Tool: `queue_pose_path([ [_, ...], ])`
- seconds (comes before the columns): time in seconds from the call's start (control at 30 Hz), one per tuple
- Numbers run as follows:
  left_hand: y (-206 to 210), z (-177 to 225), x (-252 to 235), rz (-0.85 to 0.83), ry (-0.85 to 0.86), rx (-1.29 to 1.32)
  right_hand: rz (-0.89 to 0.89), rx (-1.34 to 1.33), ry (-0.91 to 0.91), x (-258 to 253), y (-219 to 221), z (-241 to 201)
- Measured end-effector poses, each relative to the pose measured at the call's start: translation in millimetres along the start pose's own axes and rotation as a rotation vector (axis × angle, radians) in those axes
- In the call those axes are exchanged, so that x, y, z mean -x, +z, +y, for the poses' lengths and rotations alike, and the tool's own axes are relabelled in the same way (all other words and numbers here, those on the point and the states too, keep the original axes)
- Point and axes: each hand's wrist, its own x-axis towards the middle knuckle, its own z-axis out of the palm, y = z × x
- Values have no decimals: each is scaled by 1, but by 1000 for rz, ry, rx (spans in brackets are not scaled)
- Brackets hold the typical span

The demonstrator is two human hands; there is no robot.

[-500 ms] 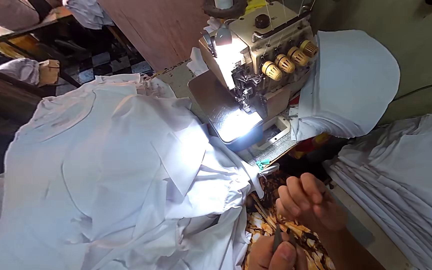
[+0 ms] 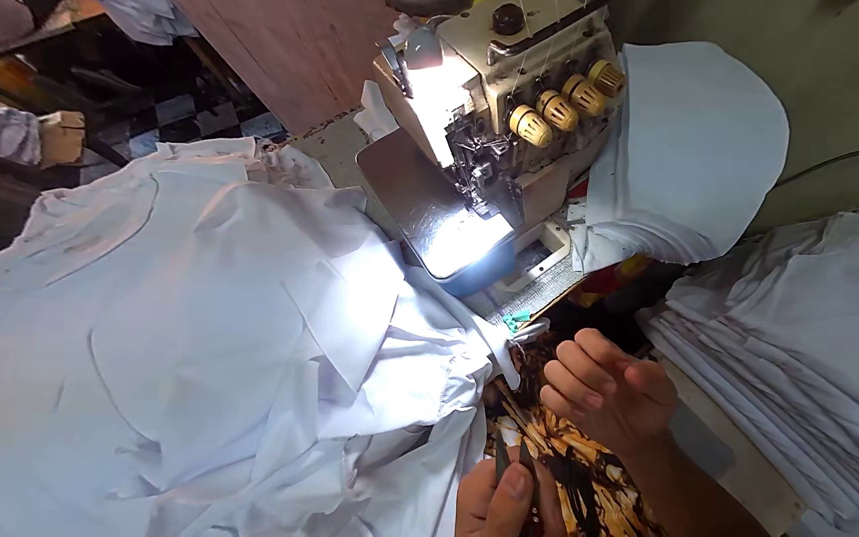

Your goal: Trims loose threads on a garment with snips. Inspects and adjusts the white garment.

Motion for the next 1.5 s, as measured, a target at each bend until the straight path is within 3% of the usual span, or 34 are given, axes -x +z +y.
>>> queue_pose_path([
  [0.23,-4,0,-3,36,-30,25,-12,43,14,-1,-2,1],
  [0.37,-8,-3,-8,99,32,-36,-22,223,-28,0,-8,4],
  [0.5,-23,-17,-22,324,397,-434,-93,963,94,3,-15,5],
  [0.6,-32,-22,-30,422,512,-559,-182,1423,264,9,-11,20],
  [0.73,-41,-24,-28,349,483,-707,-156,1466,294,18,-9,40],
  [0.83,-61,-13,-23,150,421,-847,-115,1397,269,23,-14,37],
  [0.9,-81,1,-19,106,413,-907,-83,1414,300,27,-17,28],
  [0.97,-100,12,-12,221,424,-825,23,1476,335,35,-20,19],
  [1.07,-117,20,-8,426,458,-416,234,1572,384,47,-33,10],
  [1.2,-127,16,-10,482,526,-58,353,1723,482,58,-47,1],
  [1.33,-127,13,-10,498,524,-52,354,1827,507,61,-48,0],
  [1.5,-129,14,-11,477,505,-84,392,2023,266,56,-56,5],
])
